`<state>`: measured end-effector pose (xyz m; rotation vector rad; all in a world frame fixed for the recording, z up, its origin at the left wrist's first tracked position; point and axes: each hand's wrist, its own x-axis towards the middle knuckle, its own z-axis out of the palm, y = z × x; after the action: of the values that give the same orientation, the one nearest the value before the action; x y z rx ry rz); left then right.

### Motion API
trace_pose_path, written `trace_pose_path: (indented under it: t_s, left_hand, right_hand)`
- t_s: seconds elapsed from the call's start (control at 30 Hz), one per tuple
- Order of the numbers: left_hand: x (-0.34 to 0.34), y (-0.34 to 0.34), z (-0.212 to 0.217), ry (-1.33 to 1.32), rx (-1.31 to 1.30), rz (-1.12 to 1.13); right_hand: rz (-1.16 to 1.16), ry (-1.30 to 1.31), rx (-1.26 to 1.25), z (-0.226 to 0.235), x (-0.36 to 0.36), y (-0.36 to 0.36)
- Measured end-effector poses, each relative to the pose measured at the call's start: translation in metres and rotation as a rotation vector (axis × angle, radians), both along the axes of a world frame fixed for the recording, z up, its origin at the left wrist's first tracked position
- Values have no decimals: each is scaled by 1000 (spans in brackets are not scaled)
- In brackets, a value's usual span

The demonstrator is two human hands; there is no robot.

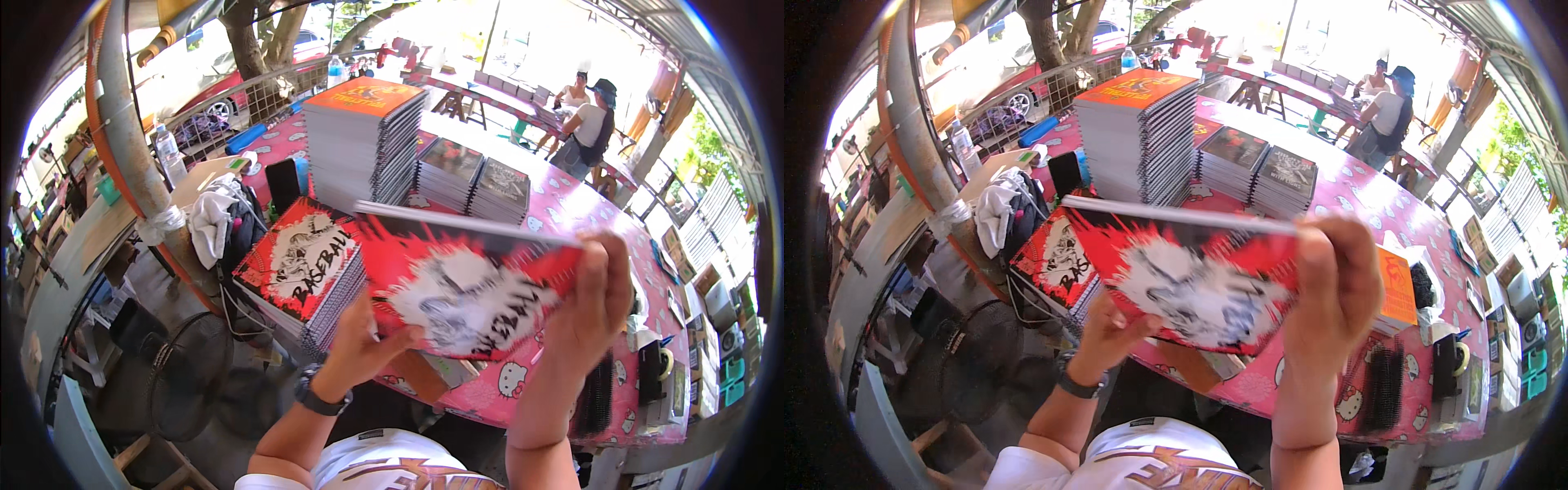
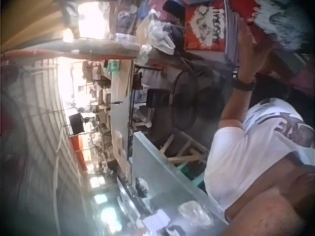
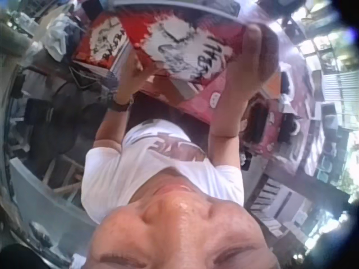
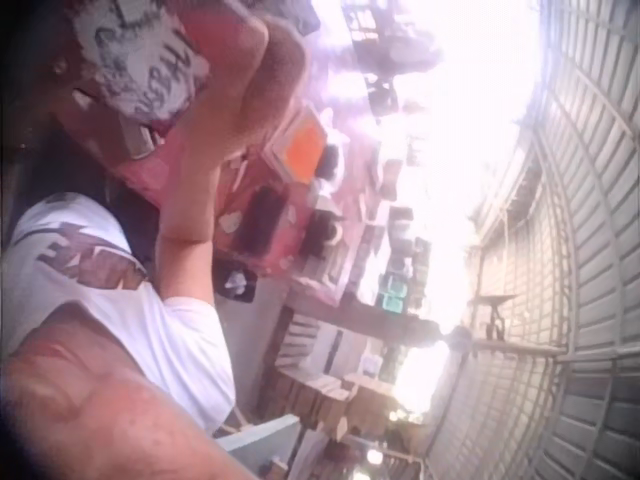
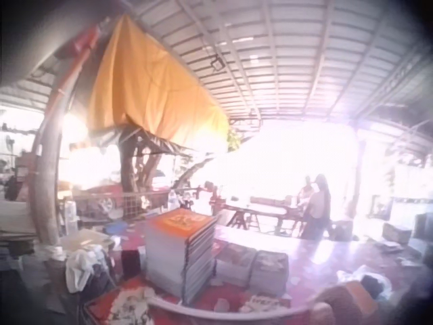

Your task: The person threads a plastic spiral through the punched holes of a stack of papers to bind a book, then bends the ends of the spiral with a tool.

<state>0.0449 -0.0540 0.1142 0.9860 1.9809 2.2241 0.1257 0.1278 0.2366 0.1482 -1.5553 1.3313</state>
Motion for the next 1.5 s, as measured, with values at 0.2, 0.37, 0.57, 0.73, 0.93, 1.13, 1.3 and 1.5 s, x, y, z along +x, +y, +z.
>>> trace_pose_path:
  t_s: [0.2,0.37,0.57,0.73,0.93,1.13,1.3,1.5]
  left_hand:
    - [-2,-64,97,571,-45,434]
    - [-38,-78,75,271,158,494]
    - [-95,-138,-45,35,205,714]
    - [-113,-144,-82,-46,146,845]
    - [-111,-113,-63,-160,506,594]
    - [-122,-123,-77,-98,504,687]
    - [-119,-109,-64,-147,421,785]
    - [-121,-110,-63,-240,476,771]
  right_hand:
    - [332,16,844,19,-75,-53]
    - [99,190,765,9,-137,-83]
    - [322,-202,-292,-132,-180,-71]
    - [116,-388,-245,-186,-205,-72]
    - [301,-320,-396,-201,-238,-70]
    - [247,-310,-475,-195,-244,-90]
    - [144,-283,-491,-196,-245,-94]
    - [144,-322,-452,-199,-246,-90]
